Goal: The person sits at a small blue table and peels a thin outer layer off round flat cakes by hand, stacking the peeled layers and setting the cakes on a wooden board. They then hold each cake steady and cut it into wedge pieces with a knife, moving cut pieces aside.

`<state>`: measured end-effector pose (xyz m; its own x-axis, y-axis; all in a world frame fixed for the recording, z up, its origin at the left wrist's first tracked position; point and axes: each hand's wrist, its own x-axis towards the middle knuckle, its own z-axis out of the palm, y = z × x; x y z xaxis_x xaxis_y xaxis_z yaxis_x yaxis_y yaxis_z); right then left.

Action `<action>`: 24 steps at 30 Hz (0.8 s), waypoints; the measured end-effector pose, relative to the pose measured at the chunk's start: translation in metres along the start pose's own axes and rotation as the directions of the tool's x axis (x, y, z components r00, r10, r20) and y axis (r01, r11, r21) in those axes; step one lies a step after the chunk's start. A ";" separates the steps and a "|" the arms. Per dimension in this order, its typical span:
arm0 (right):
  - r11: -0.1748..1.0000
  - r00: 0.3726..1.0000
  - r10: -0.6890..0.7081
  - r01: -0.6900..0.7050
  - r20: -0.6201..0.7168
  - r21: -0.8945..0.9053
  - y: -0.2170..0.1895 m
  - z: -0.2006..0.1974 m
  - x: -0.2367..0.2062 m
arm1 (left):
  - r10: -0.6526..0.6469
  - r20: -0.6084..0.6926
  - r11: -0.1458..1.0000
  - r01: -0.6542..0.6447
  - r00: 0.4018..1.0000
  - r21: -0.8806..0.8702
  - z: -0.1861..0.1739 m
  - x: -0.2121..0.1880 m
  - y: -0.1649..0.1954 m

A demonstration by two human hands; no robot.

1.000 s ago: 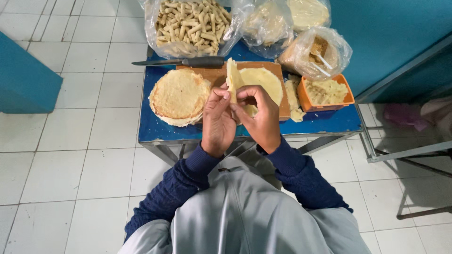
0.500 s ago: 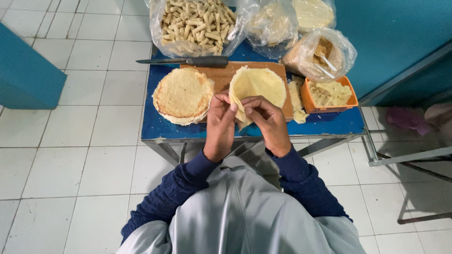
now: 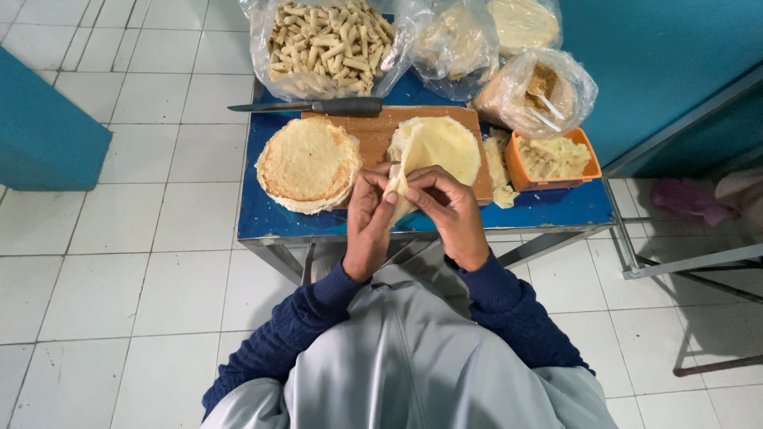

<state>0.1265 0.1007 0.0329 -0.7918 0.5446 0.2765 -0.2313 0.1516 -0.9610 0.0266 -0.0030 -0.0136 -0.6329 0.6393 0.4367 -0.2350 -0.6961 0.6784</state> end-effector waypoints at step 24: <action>0.991 0.989 -0.095 0.083 -0.114 -0.108 0.017 0.000 -0.010 | 0.165 -0.027 0.840 -0.126 0.986 0.527 0.006 -0.003 0.011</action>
<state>0.1308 0.0976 0.0137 -0.6967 0.6180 0.3644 -0.2342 0.2842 -0.9297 0.0306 -0.0107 -0.0042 -0.6826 0.5065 0.5268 0.2718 -0.4932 0.8264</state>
